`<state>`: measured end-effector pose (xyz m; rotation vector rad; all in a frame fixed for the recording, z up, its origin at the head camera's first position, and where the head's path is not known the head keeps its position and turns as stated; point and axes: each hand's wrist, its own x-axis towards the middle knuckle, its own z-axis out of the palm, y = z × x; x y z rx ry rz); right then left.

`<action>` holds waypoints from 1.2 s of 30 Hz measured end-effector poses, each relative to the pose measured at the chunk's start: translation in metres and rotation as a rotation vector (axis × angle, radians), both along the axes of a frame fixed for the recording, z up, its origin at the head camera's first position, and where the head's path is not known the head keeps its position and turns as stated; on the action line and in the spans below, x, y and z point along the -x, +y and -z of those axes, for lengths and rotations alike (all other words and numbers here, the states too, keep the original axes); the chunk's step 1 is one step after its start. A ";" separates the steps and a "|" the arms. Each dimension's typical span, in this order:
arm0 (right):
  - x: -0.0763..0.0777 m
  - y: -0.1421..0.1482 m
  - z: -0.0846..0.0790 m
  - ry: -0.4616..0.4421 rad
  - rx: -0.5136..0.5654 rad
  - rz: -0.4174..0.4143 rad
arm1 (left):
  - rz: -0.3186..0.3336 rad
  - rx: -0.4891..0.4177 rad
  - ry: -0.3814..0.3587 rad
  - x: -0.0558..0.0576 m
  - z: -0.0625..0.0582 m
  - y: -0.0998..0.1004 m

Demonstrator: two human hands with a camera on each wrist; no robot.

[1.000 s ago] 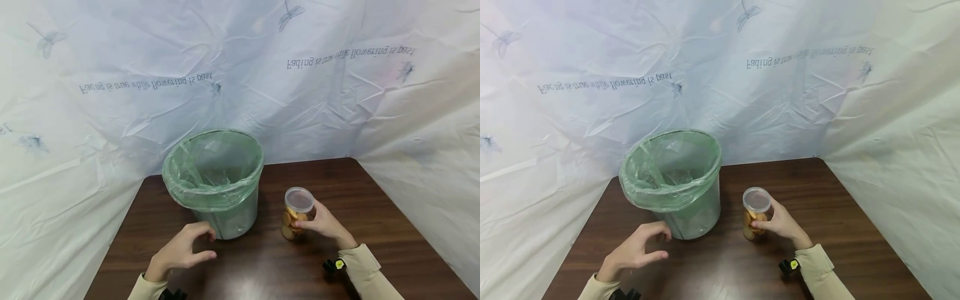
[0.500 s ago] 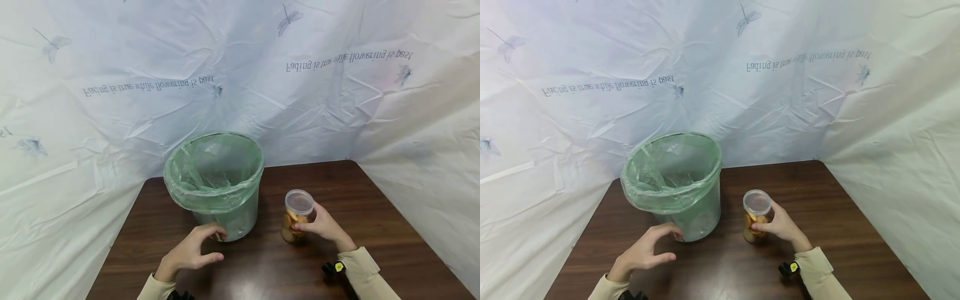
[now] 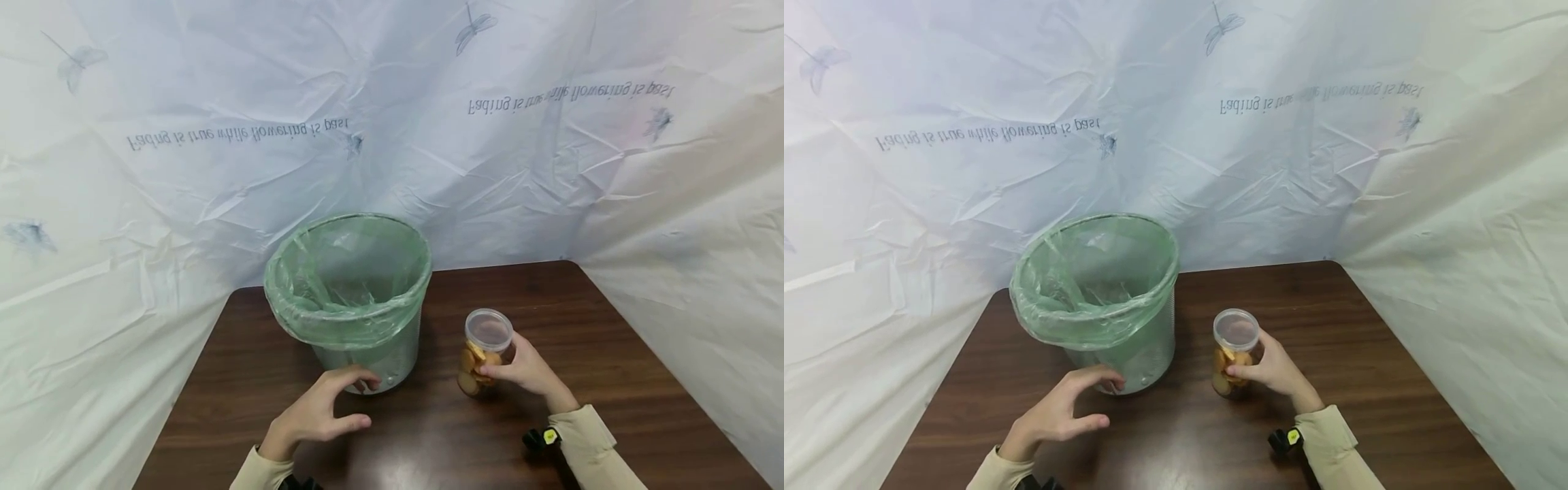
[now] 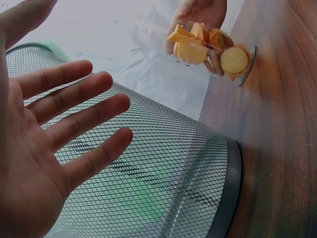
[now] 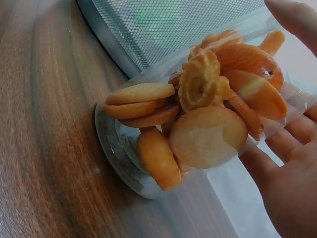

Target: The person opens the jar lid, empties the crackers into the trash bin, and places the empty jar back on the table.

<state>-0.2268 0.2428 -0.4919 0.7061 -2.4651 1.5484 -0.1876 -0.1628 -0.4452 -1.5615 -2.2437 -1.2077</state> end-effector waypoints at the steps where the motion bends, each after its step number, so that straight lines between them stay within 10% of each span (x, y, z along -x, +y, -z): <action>1: 0.000 0.001 0.000 0.005 -0.002 0.002 | 0.000 -0.002 0.000 0.000 0.000 0.001; 18: -0.001 0.002 0.001 -0.029 -0.029 -0.076 | -0.005 -0.062 0.046 -0.002 0.004 0.008; 27: 0.000 -0.001 0.002 0.018 -0.041 -0.039 | -0.072 -0.081 0.044 -0.020 -0.032 0.015; 36: -0.006 -0.005 0.003 0.042 -0.065 -0.013 | -0.032 -0.116 -0.022 -0.025 -0.040 0.019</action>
